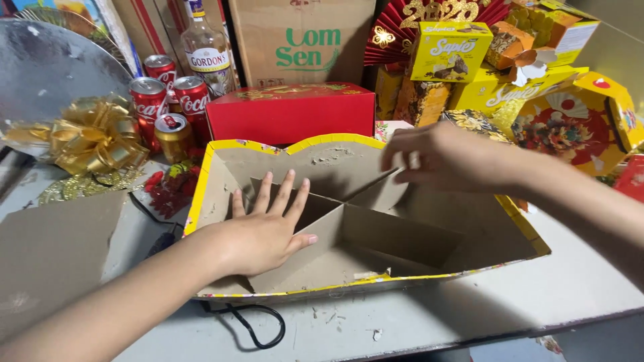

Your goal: Securing a cardboard divider base inside a gift box using a hot glue gun to create compartments.

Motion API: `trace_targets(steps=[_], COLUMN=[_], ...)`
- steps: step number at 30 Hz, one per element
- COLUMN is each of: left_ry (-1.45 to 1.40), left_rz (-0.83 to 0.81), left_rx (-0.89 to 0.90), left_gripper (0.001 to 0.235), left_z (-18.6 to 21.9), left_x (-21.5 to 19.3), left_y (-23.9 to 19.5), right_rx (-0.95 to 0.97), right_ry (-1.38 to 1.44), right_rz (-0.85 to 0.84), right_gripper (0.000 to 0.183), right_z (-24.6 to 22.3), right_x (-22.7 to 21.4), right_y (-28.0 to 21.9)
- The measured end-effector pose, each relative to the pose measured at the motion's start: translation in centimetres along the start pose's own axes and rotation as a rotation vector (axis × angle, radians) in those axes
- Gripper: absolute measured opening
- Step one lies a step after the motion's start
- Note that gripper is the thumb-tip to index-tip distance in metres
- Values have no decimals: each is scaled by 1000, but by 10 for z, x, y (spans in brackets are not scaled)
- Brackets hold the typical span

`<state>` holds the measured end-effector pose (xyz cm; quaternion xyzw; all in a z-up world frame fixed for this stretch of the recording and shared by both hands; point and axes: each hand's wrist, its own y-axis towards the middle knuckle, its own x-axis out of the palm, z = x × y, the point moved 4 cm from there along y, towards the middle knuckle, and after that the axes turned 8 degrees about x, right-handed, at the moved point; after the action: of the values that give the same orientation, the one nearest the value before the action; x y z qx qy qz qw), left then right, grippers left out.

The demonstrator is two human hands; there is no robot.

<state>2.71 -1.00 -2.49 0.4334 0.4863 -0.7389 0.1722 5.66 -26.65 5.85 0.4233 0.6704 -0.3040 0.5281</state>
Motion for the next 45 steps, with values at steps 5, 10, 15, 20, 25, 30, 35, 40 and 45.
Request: trace_targets(steps=[5, 10, 15, 20, 25, 30, 35, 40, 45], left_ry=[39, 53, 49, 53, 54, 52, 41, 48, 38], left_rz=[49, 46, 62, 64, 64, 62, 56, 57, 66], left_rx=[130, 130, 130, 145, 151, 153, 150, 148, 148], left_gripper=[81, 81, 81, 81, 81, 81, 81, 81, 81], left_z=[-3, -3, -4, -5, -5, -4, -4, -3, -6], left_x=[3, 3, 4, 4, 4, 3, 3, 2, 4], left_y=[6, 9, 9, 10, 10, 9, 9, 9, 12], right_rx=[-197, -158, -86, -222, -257, -296, -279, -201, -113], right_ry=[28, 57, 107, -15, -68, -118, -157, -34, 49], right_rz=[-156, -174, -180, -146, -102, -44, -24, -61, -103], right_gripper=[26, 25, 27, 37, 42, 54, 58, 60, 57], right_z=[-4, 3, 7, -23, -18, -12, -9, -13, -5], right_x=[48, 62, 63, 46, 52, 60, 64, 62, 66], right_y=[30, 33, 35, 21, 20, 18, 17, 18, 25])
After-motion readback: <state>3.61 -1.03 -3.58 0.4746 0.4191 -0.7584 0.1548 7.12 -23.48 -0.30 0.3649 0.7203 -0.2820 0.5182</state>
